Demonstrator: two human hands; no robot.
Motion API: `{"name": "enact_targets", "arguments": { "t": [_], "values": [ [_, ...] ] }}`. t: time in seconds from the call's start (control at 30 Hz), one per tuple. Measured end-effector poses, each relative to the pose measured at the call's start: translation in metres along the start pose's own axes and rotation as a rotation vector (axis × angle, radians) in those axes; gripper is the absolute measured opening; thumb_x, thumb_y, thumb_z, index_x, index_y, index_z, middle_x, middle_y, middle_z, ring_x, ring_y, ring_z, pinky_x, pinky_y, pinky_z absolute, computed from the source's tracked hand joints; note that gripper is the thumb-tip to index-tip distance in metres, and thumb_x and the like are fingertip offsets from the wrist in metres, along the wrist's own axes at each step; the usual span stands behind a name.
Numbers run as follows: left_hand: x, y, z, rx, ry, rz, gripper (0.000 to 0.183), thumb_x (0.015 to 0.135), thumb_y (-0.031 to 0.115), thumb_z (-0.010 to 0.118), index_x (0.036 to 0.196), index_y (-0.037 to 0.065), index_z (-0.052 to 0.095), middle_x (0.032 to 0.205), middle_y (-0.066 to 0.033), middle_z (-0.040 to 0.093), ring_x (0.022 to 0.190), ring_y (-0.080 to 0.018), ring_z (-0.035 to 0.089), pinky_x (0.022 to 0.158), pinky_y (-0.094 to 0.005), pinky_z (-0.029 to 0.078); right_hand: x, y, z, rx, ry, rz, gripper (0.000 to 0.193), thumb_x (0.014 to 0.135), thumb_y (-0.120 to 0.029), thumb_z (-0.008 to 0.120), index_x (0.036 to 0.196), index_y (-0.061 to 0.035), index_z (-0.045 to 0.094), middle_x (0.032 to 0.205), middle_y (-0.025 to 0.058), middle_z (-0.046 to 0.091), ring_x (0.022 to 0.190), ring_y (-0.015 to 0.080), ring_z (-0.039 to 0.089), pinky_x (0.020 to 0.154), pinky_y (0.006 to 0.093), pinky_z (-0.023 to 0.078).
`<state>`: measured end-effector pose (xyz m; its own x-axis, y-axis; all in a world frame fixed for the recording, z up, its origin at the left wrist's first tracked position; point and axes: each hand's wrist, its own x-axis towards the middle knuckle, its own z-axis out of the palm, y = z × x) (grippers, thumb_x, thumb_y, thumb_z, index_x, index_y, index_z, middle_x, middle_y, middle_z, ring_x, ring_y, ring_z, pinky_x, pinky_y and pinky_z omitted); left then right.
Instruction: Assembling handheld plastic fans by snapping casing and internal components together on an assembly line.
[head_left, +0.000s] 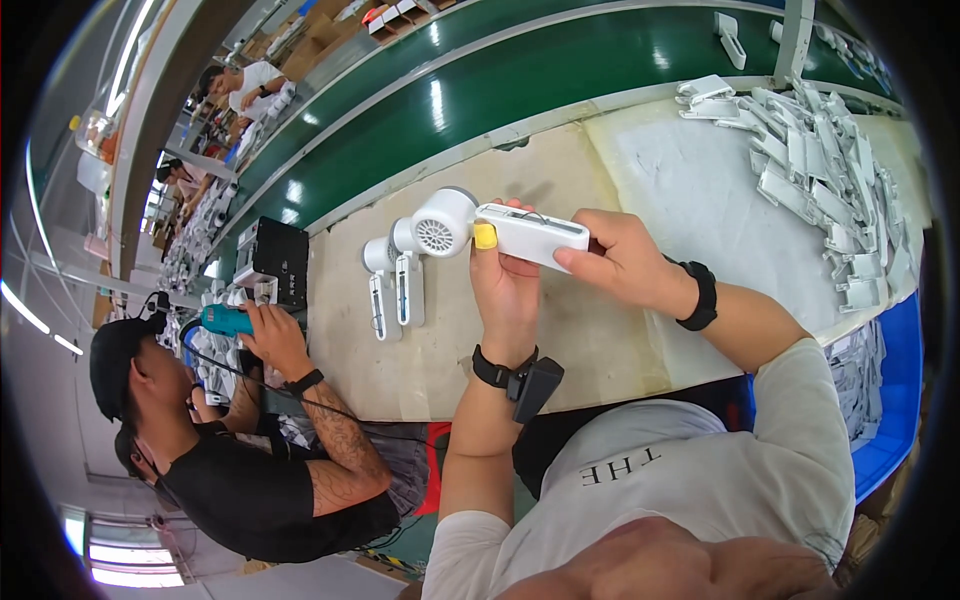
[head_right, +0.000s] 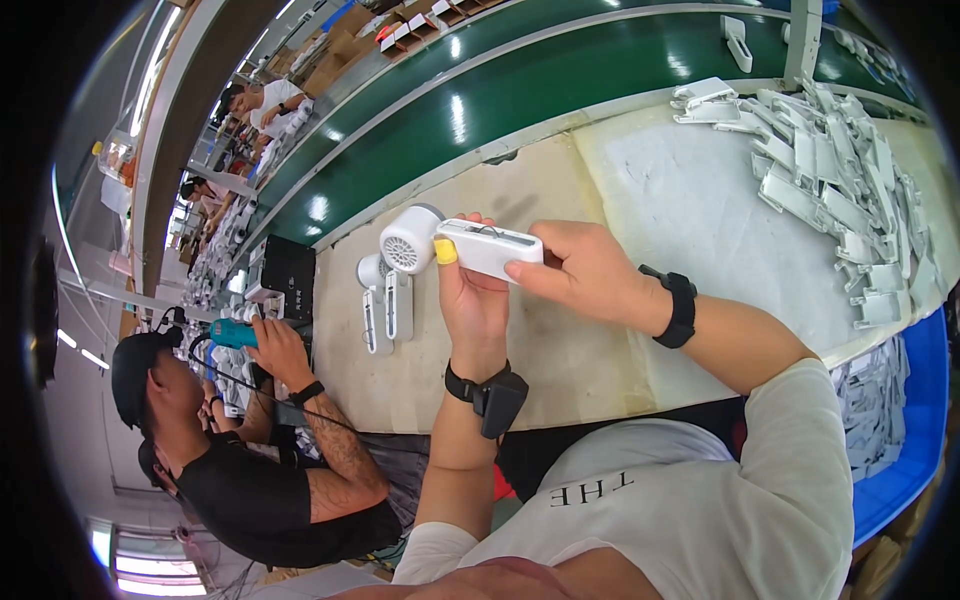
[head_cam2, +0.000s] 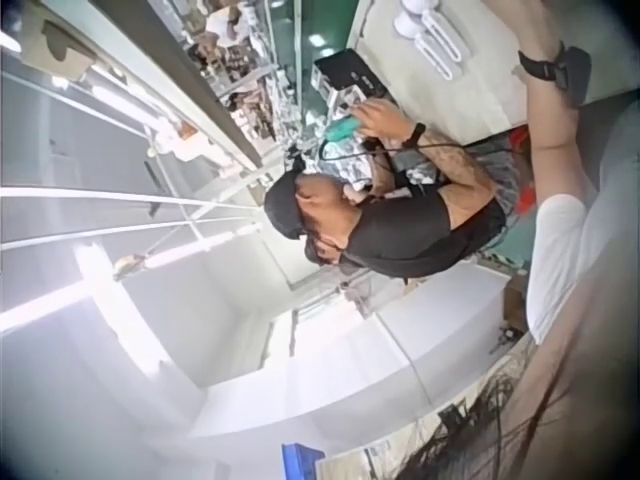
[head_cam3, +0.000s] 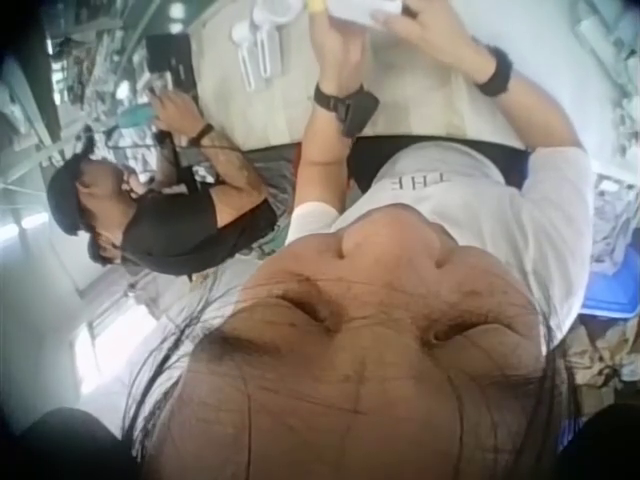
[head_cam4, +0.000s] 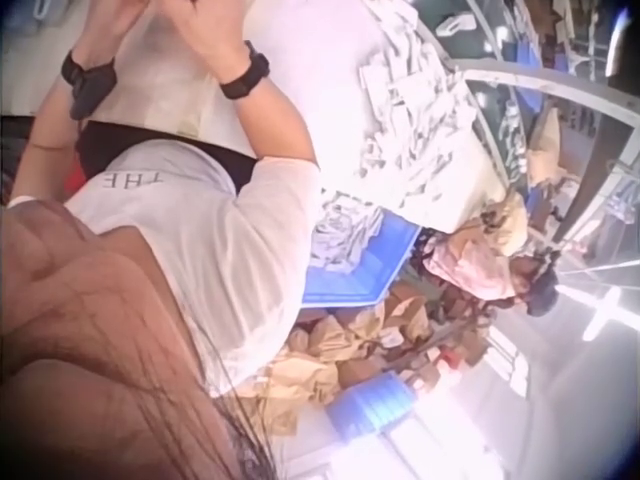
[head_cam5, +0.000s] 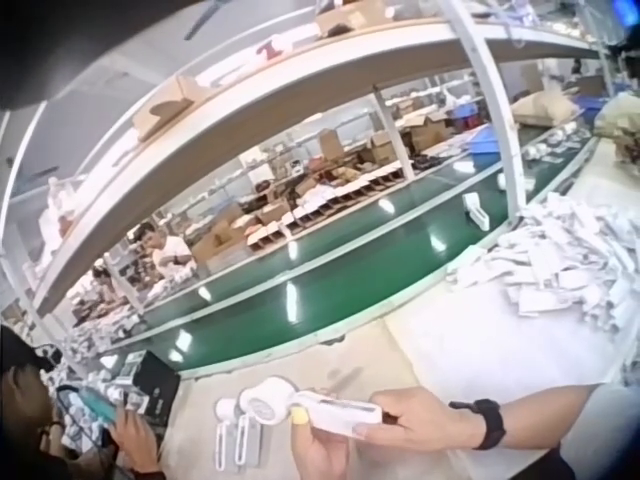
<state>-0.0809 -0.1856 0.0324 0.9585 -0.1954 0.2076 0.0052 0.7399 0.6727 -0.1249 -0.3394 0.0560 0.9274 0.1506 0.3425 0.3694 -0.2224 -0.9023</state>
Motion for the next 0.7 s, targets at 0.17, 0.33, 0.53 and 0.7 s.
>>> {"name": "enact_targets", "arguments": {
  "t": [0.17,0.33,0.53,0.7],
  "values": [
    [0.0,0.003,0.001,-0.009,0.08,-0.047,0.034,0.094,0.029,0.046,0.116,0.003,0.046,0.112,-0.0076,0.054,0.102,-0.0192,0.055,0.09,-0.0345,0.045,0.004,0.008,-0.005,0.174,-0.076,0.04,0.025,0.089,-0.024,0.055,0.076,-0.0025,0.051,0.062,-0.0004,0.043,0.058,0.0076,0.04,0.052,0.0237,0.034],
    [0.021,0.021,-0.037,0.091,0.089,-0.158,0.031,0.09,0.026,0.052,0.11,0.002,0.052,0.095,-0.0069,0.061,0.089,-0.0177,0.059,0.078,-0.0325,0.049,0.019,0.015,-0.013,0.3,-0.112,0.183,0.027,0.092,-0.027,0.05,0.079,-0.0044,0.055,0.063,-0.0032,0.044,0.056,0.0055,0.038,0.051,0.021,0.033],
    [0.01,0.039,-0.032,1.935,-0.064,0.061,0.029,0.079,0.023,0.059,0.098,0.002,0.055,0.071,-0.0166,0.061,0.065,-0.0328,0.06,0.059,-0.0421,0.046,0.023,0.025,-0.025,0.201,-0.076,0.29,0.021,0.091,-0.023,0.053,0.084,-0.0043,0.058,0.063,-0.0039,0.045,0.056,0.0034,0.039,0.051,0.0191,0.033],
    [0.007,0.063,-0.101,2.258,0.077,0.376,0.022,0.079,0.024,0.058,0.092,0.006,0.059,0.068,-0.0144,0.062,0.063,-0.0315,0.062,0.054,-0.0425,0.048,0.023,0.025,-0.017,-0.068,-0.112,0.042,0.015,0.086,-0.017,0.059,0.082,-0.0024,0.059,0.064,-0.0013,0.05,0.059,0.0084,0.046,0.056,0.0232,0.04]
  ]
}}
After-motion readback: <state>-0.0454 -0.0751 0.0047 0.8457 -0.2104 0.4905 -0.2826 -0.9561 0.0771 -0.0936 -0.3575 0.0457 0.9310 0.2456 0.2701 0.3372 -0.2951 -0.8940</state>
